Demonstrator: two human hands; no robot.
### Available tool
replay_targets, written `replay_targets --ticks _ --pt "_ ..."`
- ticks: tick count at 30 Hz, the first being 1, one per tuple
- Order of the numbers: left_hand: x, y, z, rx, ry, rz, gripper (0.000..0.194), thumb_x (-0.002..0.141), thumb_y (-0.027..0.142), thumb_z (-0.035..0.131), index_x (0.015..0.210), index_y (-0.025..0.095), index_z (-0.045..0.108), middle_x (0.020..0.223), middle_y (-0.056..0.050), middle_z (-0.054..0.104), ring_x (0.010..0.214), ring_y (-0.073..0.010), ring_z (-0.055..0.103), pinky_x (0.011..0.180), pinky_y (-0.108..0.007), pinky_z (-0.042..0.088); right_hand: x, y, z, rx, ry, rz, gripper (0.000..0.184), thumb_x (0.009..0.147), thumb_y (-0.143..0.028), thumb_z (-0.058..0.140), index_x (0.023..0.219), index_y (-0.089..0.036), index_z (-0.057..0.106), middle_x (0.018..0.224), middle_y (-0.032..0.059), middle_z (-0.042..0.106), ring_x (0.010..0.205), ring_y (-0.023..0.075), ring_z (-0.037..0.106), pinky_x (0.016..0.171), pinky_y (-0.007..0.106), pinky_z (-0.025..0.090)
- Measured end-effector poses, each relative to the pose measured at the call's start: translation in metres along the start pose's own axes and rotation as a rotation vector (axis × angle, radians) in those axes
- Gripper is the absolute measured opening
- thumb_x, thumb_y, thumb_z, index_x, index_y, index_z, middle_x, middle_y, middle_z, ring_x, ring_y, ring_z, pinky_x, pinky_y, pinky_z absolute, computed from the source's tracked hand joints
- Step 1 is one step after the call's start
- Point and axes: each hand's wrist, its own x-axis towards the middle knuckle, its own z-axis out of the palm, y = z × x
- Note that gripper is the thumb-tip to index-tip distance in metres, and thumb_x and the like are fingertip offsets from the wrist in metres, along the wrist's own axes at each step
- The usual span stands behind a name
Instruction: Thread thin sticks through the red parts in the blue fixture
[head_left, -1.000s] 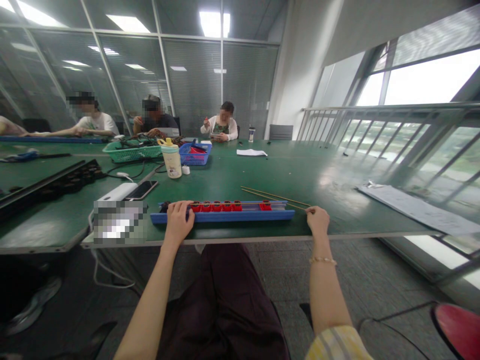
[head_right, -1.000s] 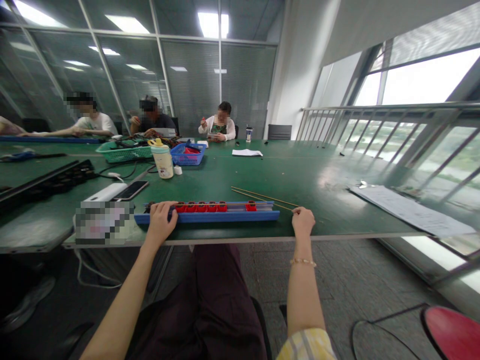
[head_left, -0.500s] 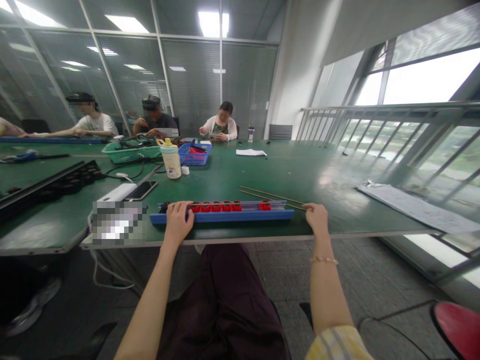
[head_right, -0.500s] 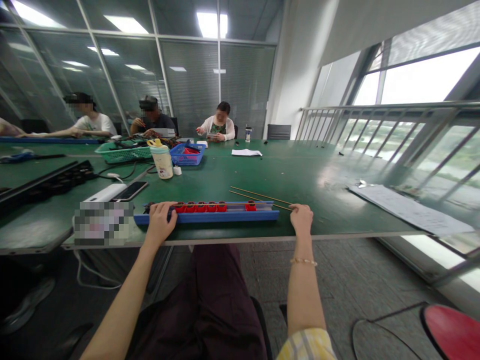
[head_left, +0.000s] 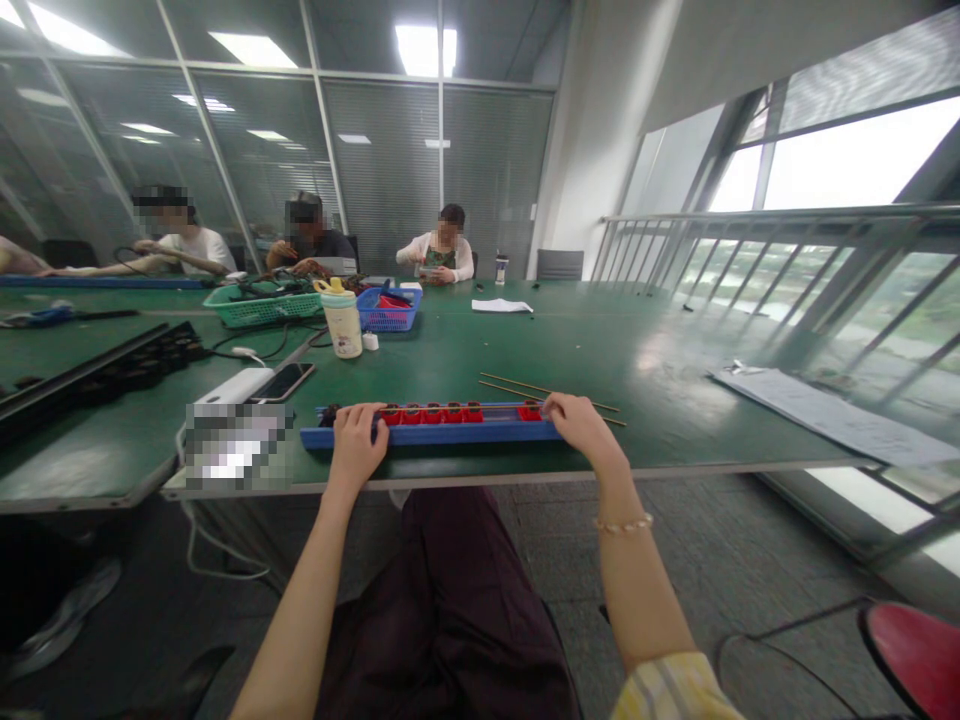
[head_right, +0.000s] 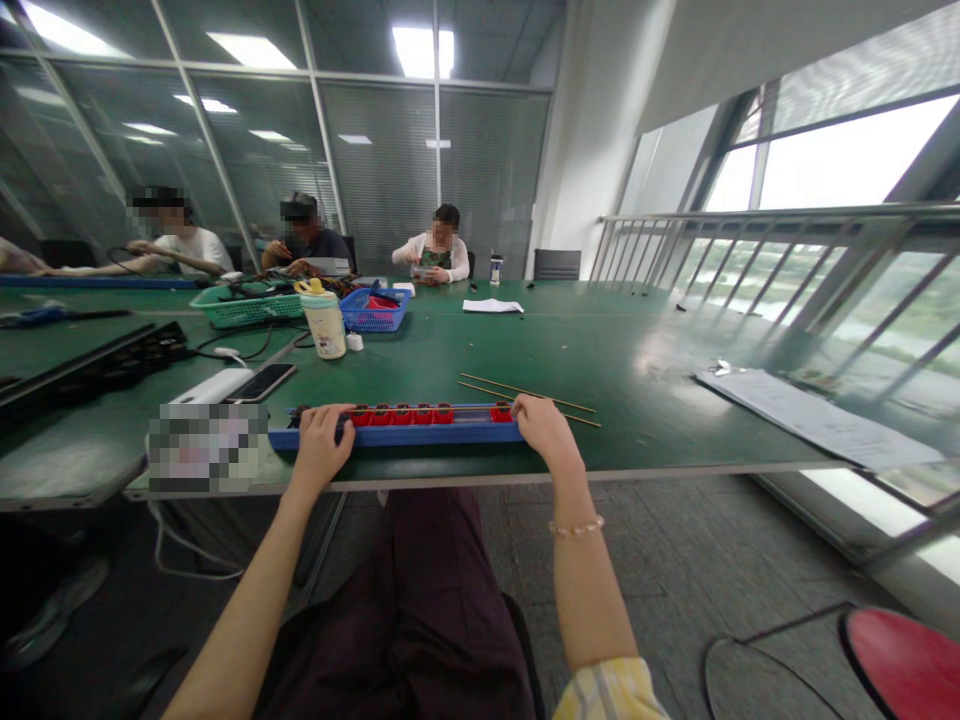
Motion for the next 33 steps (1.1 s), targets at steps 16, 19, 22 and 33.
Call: replay_targets --ticks 16,19,22,33 --pt "0.0 -0.002 0.002 0.005 0.011 0.009 0.03 0.09 0.027 0.043 0.111 0.02 0.062 0.11 -0.009 0.066 0.106 -0.028 0.052 0.099 -0.045 0.04 0.006 -0.004 0.013 0.059 0.031 0.11 0.027 0.082 -0.011 0.046 0.082 -0.02 0.072 0.089 0.0048 0.075 0.082 0.0168 0.067 0.077 0.024 0.046" --pt "0.0 -0.002 0.002 0.013 0.01 0.01 0.03 0.09 0.027 0.043 0.111 0.02 0.062 0.11 -0.009 0.066 0.106 -0.0282 0.052 0.099 -0.045 0.04 0.007 -0.007 0.018 0.055 0.028 0.219 0.027 0.081 -0.01 0.047 0.082 -0.02 0.072 0.086 0.0063 0.075 0.082 0.0182 0.067 0.076 0.026 0.046" --pt "0.0 -0.002 0.002 0.013 0.009 0.005 0.03 0.09 0.027 0.043 0.111 0.021 0.062 0.11 -0.009 0.065 0.106 -0.0282 0.052 0.099 -0.045 0.04 0.005 -0.019 0.024 -0.018 0.042 0.26 0.026 0.083 -0.01 0.048 0.083 -0.019 0.072 0.088 0.0105 0.074 0.086 0.0216 0.067 0.08 0.029 0.046" --pt "-0.001 -0.002 0.003 0.004 0.01 0.005 0.029 0.09 0.027 0.043 0.11 0.02 0.062 0.109 -0.009 0.065 0.106 -0.0275 0.052 0.099 -0.044 0.04 0.003 -0.035 0.022 0.012 0.025 0.229 0.027 0.085 -0.01 0.047 0.084 -0.017 0.073 0.091 0.0096 0.074 0.09 0.0197 0.067 0.085 0.028 0.045"
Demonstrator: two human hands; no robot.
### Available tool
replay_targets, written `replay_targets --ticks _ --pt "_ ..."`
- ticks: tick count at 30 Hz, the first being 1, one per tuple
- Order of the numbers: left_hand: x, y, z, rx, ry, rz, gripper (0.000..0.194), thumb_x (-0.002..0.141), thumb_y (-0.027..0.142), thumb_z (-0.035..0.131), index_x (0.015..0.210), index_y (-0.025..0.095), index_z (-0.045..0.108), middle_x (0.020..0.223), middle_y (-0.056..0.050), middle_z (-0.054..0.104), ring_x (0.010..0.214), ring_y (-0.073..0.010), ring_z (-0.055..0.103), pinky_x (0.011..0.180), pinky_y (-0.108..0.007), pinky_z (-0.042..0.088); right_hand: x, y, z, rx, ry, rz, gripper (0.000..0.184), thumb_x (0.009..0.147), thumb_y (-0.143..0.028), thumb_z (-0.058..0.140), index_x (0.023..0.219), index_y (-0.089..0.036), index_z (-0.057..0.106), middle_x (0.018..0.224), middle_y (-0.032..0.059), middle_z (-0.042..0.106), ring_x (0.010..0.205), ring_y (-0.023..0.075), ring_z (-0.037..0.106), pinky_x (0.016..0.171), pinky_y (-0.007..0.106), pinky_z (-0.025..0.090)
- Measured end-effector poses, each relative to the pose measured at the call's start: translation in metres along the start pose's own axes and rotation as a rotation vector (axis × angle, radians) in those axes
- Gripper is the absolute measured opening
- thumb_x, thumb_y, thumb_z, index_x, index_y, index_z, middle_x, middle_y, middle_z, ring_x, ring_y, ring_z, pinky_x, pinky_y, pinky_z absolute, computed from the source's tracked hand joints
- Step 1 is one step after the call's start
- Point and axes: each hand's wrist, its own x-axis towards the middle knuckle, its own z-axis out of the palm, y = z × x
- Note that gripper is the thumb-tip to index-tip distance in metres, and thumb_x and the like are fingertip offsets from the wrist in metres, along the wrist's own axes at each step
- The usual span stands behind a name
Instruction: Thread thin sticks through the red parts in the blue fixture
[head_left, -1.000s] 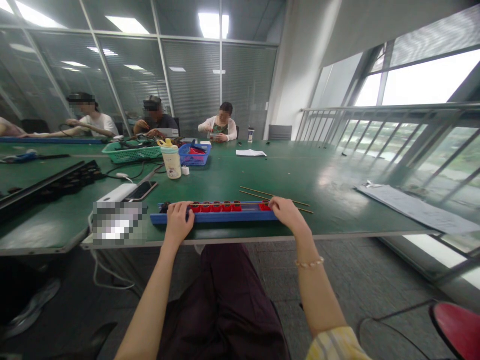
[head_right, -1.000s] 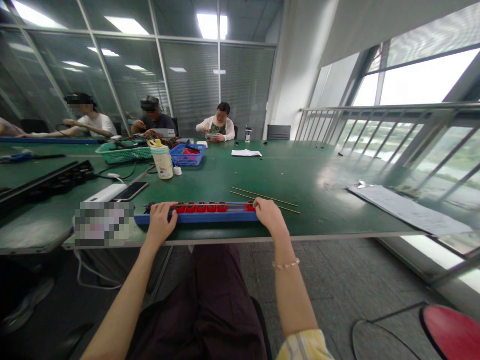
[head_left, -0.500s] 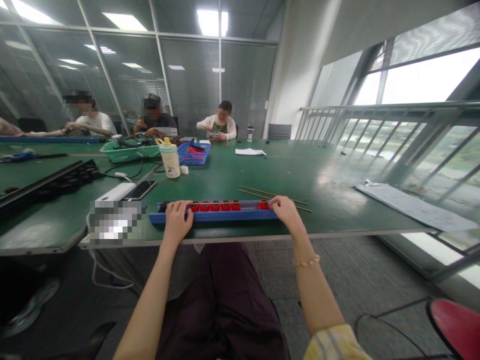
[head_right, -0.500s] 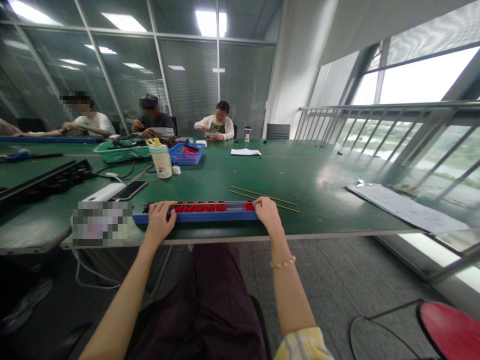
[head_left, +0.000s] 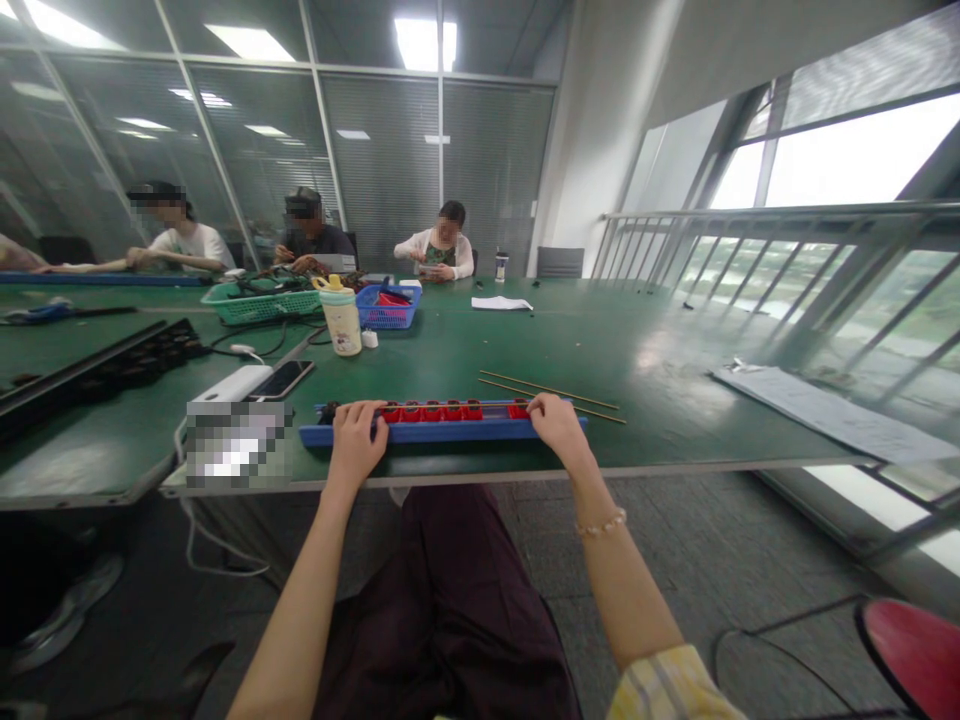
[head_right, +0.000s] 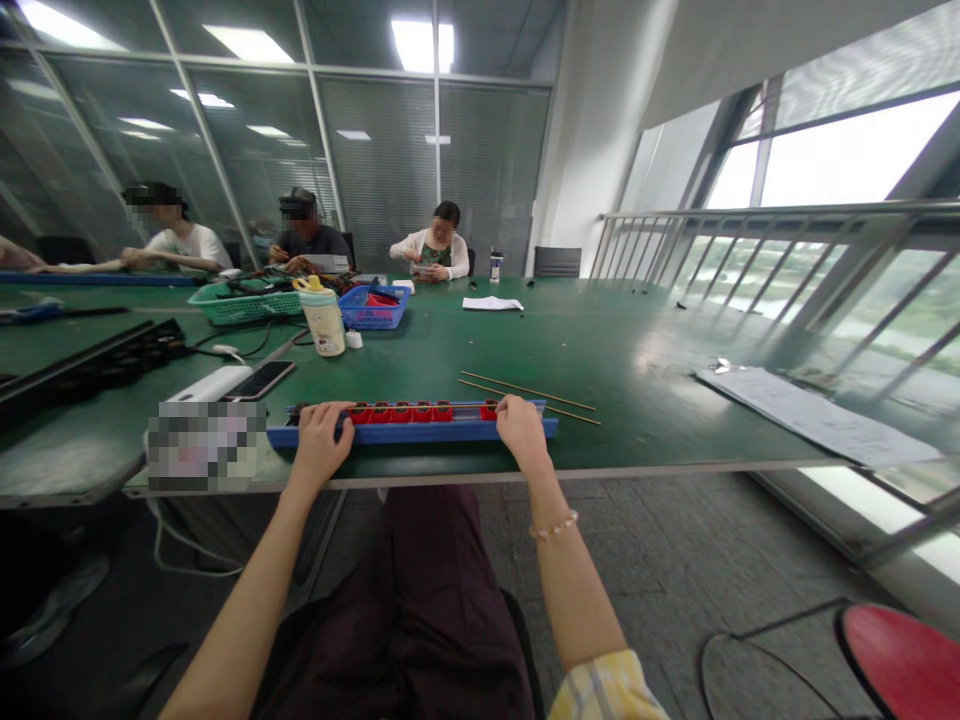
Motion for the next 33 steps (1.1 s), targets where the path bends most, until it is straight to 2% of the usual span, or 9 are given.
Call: replay_targets --ticks 3,8,11,16,18,22,24,27,33 --pt "0.0 0.0 0.0 0.003 0.0 0.0 0.029 0.09 0.027 0.043 0.111 0.02 0.062 0.109 -0.009 0.065 0.106 -0.0279 0.051 0.099 -0.044 0.04 0.0 0.0 0.001 0.07 -0.023 -0.047 0.026 0.083 -0.009 0.048 0.082 -0.017 0.072 0.089 0.0088 0.074 0.084 0.0189 0.066 0.081 0.028 0.045" --pt "-0.001 -0.001 0.001 0.012 0.002 -0.004 0.029 0.091 0.028 0.043 0.111 0.02 0.063 0.11 -0.009 0.066 0.107 -0.0279 0.051 0.098 -0.044 0.04 -0.002 -0.009 0.009 0.223 -0.088 -0.268 0.026 0.08 -0.007 0.047 0.08 -0.019 0.07 0.081 0.0039 0.073 0.076 0.0157 0.064 0.076 0.026 0.045" --pt "0.0 -0.002 0.001 0.008 -0.001 0.002 0.029 0.091 0.027 0.042 0.111 0.019 0.062 0.11 -0.01 0.066 0.107 -0.0274 0.052 0.098 -0.044 0.04 -0.003 -0.013 0.011 0.282 -0.079 -0.331 0.025 0.078 -0.009 0.046 0.078 -0.019 0.069 0.079 0.0028 0.072 0.074 0.0154 0.063 0.074 0.026 0.045" --pt "0.0 -0.002 0.001 0.01 -0.001 0.008 0.029 0.091 0.027 0.043 0.111 0.019 0.062 0.109 -0.009 0.066 0.105 -0.0272 0.052 0.099 -0.044 0.04 0.002 0.0 0.002 0.376 0.081 -0.294 0.024 0.082 -0.014 0.043 0.084 -0.021 0.066 0.078 0.0027 0.072 0.077 0.0167 0.065 0.077 0.029 0.046" --pt "-0.001 -0.001 0.0 0.006 0.001 0.007 0.029 0.09 0.027 0.044 0.111 0.019 0.062 0.109 -0.009 0.065 0.105 -0.0275 0.051 0.099 -0.043 0.04 0.008 0.014 -0.002 0.353 0.162 -0.268 0.024 0.082 -0.016 0.043 0.087 -0.021 0.066 0.081 0.0037 0.071 0.077 0.0175 0.064 0.079 0.031 0.047" --pt "0.0 0.001 -0.001 0.002 0.011 0.008 0.029 0.09 0.027 0.044 0.111 0.019 0.062 0.109 -0.009 0.066 0.105 -0.0276 0.051 0.099 -0.044 0.04 0.02 0.05 -0.005 0.207 0.299 -0.231 0.024 0.082 -0.02 0.043 0.086 -0.019 0.067 0.091 0.0097 0.067 0.088 0.022 0.061 0.085 0.036 0.047" --pt "0.0 0.002 -0.001 0.004 0.011 0.0 0.029 0.09 0.027 0.044 0.111 0.019 0.062 0.11 -0.009 0.065 0.106 -0.028 0.052 0.099 -0.044 0.04 0.024 0.066 -0.005 0.21 0.271 -0.227 0.024 0.082 -0.023 0.044 0.086 -0.018 0.068 0.093 0.011 0.067 0.091 0.023 0.061 0.085 0.037 0.047" --pt "0.0 0.001 0.0 0.006 0.019 -0.019 0.028 0.09 0.028 0.044 0.11 0.019 0.061 0.111 -0.01 0.065 0.107 -0.0284 0.053 0.099 -0.045 0.04 0.025 0.081 -0.007 0.253 0.139 -0.241 0.023 0.083 -0.028 0.047 0.088 -0.019 0.068 0.093 0.0085 0.07 0.087 0.0221 0.063 0.085 0.037 0.047" --pt "-0.001 -0.001 0.002 0.009 0.043 -0.031 0.026 0.091 0.031 0.046 0.109 0.019 0.06 0.11 -0.01 0.065 0.108 -0.0277 0.054 0.1 -0.045 0.039 0.022 0.08 -0.012 0.349 0.09 -0.255 0.027 0.088 -0.037 0.049 0.093 -0.02 0.07 0.088 0.0054 0.073 0.081 0.0203 0.064 0.081 0.034 0.047"
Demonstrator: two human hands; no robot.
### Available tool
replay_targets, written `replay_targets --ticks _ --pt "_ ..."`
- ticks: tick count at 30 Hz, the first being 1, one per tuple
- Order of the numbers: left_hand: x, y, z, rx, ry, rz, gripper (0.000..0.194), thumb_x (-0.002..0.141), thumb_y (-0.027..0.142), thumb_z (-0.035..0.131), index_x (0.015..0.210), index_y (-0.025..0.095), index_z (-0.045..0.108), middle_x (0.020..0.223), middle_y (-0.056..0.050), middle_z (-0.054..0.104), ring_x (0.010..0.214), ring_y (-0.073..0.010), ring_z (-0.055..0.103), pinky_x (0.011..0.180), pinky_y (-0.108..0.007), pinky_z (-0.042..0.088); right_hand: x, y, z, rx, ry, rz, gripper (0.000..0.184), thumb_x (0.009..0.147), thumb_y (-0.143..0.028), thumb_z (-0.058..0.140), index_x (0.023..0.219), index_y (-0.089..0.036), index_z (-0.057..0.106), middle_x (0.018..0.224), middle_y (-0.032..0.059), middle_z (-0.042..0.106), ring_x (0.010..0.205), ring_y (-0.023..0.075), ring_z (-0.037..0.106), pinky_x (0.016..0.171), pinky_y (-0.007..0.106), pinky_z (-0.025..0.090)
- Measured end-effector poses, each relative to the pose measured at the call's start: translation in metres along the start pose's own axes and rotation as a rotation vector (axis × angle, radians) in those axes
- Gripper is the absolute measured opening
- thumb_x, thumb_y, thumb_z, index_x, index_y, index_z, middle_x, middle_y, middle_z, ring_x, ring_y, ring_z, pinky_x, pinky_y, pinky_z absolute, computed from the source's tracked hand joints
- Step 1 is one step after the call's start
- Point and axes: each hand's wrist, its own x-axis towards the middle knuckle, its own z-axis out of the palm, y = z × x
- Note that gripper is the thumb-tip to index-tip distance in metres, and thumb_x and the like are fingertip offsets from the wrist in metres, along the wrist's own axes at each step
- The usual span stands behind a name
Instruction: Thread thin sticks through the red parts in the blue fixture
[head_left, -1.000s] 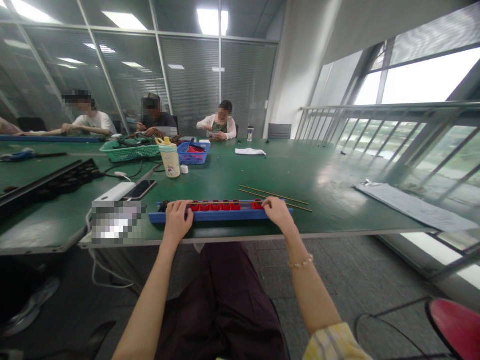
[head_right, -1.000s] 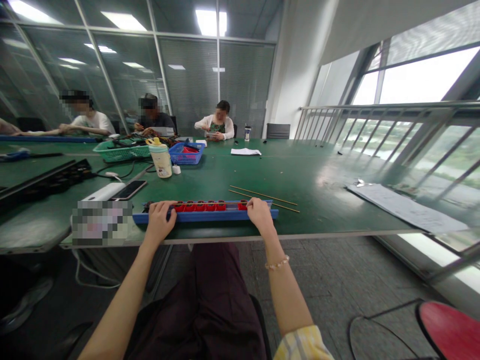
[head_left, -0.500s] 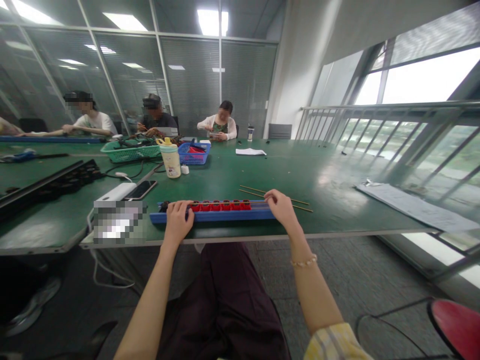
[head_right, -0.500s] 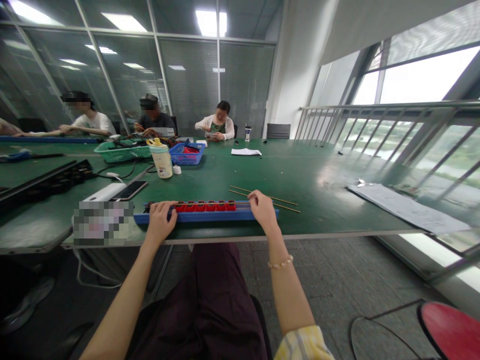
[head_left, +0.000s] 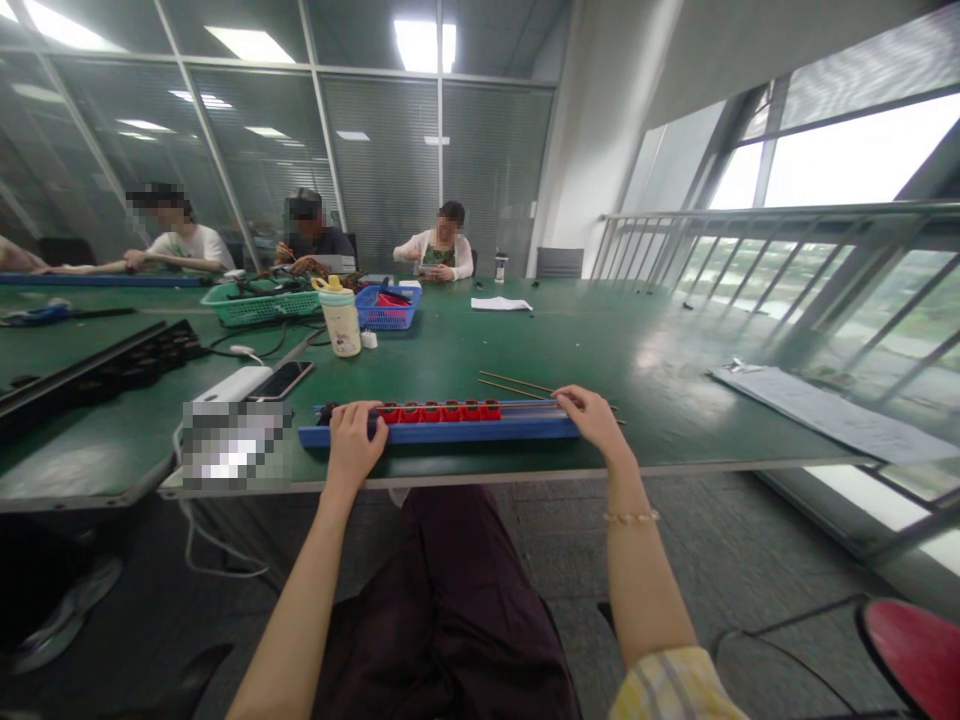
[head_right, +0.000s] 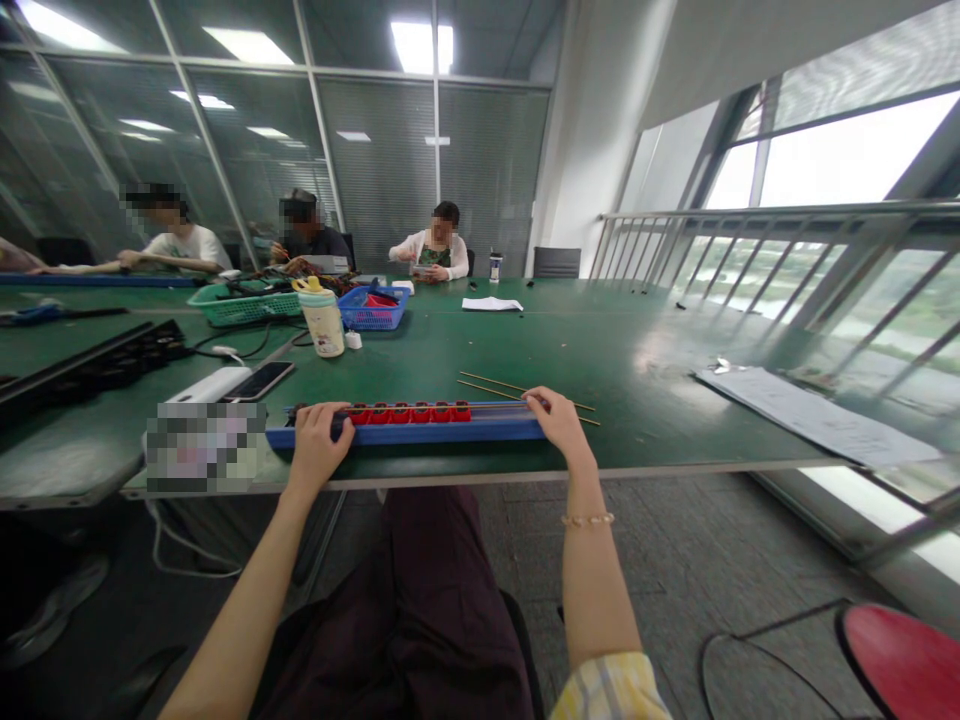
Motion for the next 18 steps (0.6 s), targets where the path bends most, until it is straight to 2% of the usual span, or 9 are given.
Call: replay_targets --ticks 8,18 --pt "0.0 0.001 -0.002 0.002 -0.02 0.016 0.025 0.091 0.03 0.046 0.108 0.02 0.062 0.109 -0.01 0.064 0.108 -0.0271 0.054 0.1 -0.045 0.04 0.001 -0.011 0.006 0.029 -0.074 -0.022 0.032 0.085 -0.047 0.056 0.087 -0.02 0.073 0.081 0.0045 0.072 0.075 0.0193 0.061 0.072 0.031 0.044" --pt "0.001 0.004 -0.005 -0.008 -0.025 0.009 0.032 0.089 0.03 0.045 0.114 0.022 0.064 0.11 -0.01 0.063 0.107 -0.0272 0.053 0.1 -0.046 0.041 0.0 -0.008 0.005 0.032 0.007 -0.017 0.036 0.085 -0.049 0.055 0.086 -0.019 0.075 0.081 0.0051 0.071 0.07 0.0178 0.057 0.069 0.03 0.042"
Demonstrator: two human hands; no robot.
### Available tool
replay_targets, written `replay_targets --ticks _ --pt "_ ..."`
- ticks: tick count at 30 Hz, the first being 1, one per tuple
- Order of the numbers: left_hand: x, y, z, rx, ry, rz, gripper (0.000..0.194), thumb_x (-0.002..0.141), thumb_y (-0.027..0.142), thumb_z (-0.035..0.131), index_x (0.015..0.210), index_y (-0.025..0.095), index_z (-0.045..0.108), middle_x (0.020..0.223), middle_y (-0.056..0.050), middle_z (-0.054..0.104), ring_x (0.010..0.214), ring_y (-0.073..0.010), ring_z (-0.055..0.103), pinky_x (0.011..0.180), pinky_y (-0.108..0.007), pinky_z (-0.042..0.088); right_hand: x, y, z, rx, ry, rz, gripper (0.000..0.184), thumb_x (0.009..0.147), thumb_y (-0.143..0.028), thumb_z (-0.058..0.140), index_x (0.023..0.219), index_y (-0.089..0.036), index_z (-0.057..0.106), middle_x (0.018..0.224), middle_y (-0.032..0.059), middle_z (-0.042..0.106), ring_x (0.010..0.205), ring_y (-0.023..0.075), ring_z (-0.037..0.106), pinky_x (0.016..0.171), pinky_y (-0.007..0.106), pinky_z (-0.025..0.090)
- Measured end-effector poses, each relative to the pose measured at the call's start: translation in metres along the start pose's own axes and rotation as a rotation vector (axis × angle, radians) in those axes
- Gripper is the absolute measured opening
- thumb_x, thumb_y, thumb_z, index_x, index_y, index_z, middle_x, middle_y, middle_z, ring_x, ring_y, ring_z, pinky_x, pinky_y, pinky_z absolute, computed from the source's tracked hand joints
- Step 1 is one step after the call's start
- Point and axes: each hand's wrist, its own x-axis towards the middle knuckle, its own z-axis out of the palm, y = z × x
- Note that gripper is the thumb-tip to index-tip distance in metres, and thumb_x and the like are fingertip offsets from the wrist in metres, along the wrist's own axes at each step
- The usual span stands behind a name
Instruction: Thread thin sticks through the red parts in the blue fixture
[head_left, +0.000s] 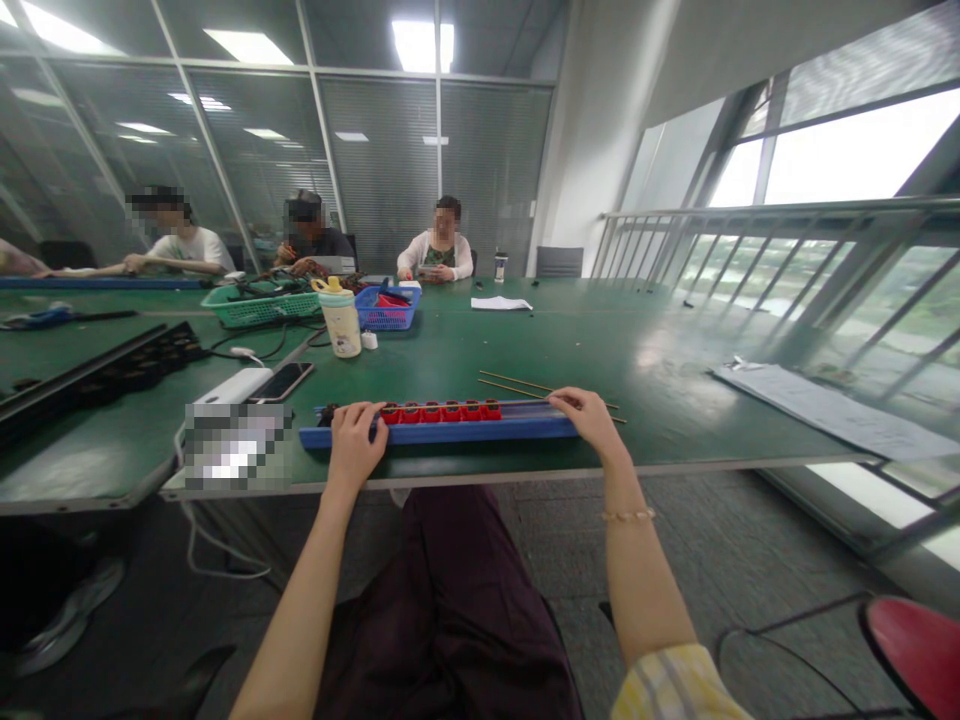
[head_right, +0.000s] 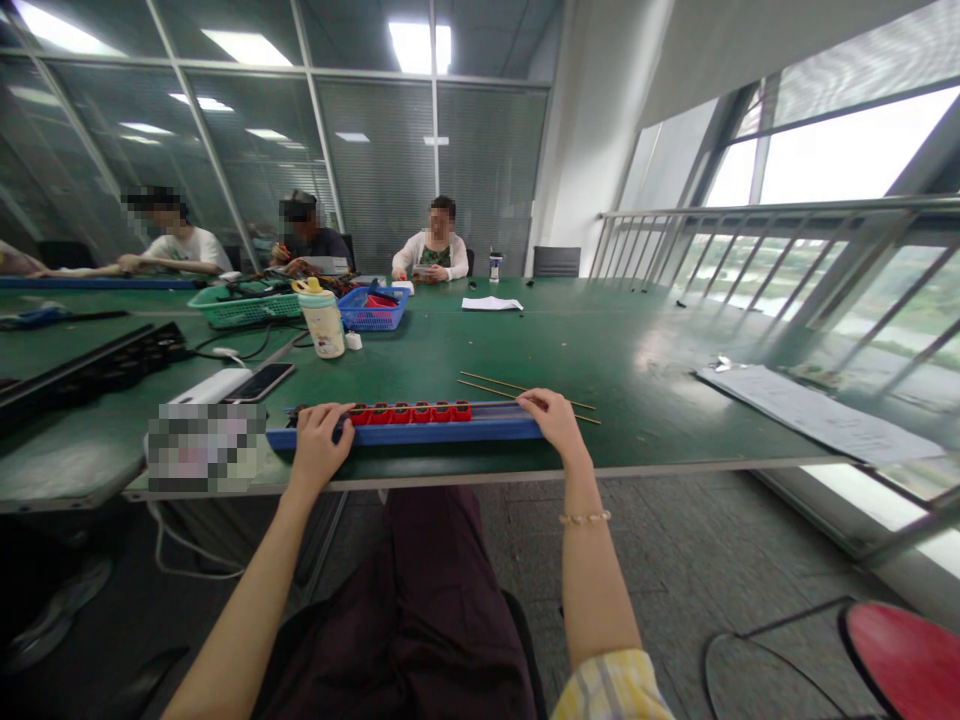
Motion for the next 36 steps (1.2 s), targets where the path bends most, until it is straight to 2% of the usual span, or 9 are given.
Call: replay_targets --ticks 4,10,19,30,36 --pt "0.0 0.0 0.0 0.005 -0.001 -0.002 0.033 0.09 0.03 0.045 0.114 0.021 0.064 0.11 -0.011 0.062 0.107 -0.0272 0.052 0.1 -0.045 0.041 -0.001 0.006 -0.004 -0.035 0.012 -0.037 0.034 0.087 -0.045 0.053 0.09 -0.02 0.076 0.086 0.0062 0.071 0.078 0.0193 0.059 0.074 0.031 0.043" --pt "0.0 0.0 0.001 0.011 0.002 0.006 0.032 0.09 0.03 0.044 0.113 0.02 0.064 0.11 -0.011 0.063 0.107 -0.0273 0.052 0.101 -0.046 0.04 -0.001 0.015 -0.007 -0.106 0.049 -0.043 0.032 0.089 -0.042 0.051 0.082 -0.02 0.073 0.084 0.0073 0.069 0.082 0.0206 0.06 0.078 0.033 0.044" --pt "0.0 -0.001 0.001 0.01 -0.009 0.007 0.032 0.091 0.029 0.043 0.113 0.02 0.064 0.11 -0.01 0.063 0.107 -0.0272 0.052 0.1 -0.044 0.041 -0.001 0.024 -0.014 -0.103 0.1 -0.047 0.027 0.088 -0.036 0.047 0.081 -0.021 0.067 0.088 0.0071 0.07 0.087 0.0217 0.062 0.084 0.035 0.045" --pt "0.0 -0.001 0.001 0.019 -0.017 0.003 0.031 0.091 0.03 0.042 0.111 0.02 0.064 0.106 -0.01 0.066 0.104 -0.0281 0.053 0.097 -0.044 0.042 -0.005 0.04 -0.024 -0.046 0.247 -0.023 0.029 0.088 -0.041 0.047 0.084 -0.02 0.067 0.091 0.0073 0.068 0.088 0.022 0.061 0.084 0.035 0.045" --pt "-0.001 -0.005 0.004 0.014 -0.037 0.002 0.032 0.091 0.03 0.042 0.113 0.02 0.062 0.107 -0.009 0.067 0.103 -0.0275 0.056 0.095 -0.043 0.042 -0.007 0.059 -0.024 -0.043 0.359 0.079 0.032 0.087 -0.045 0.048 0.086 -0.019 0.068 0.091 0.0088 0.067 0.081 0.0218 0.06 0.076 0.033 0.046"
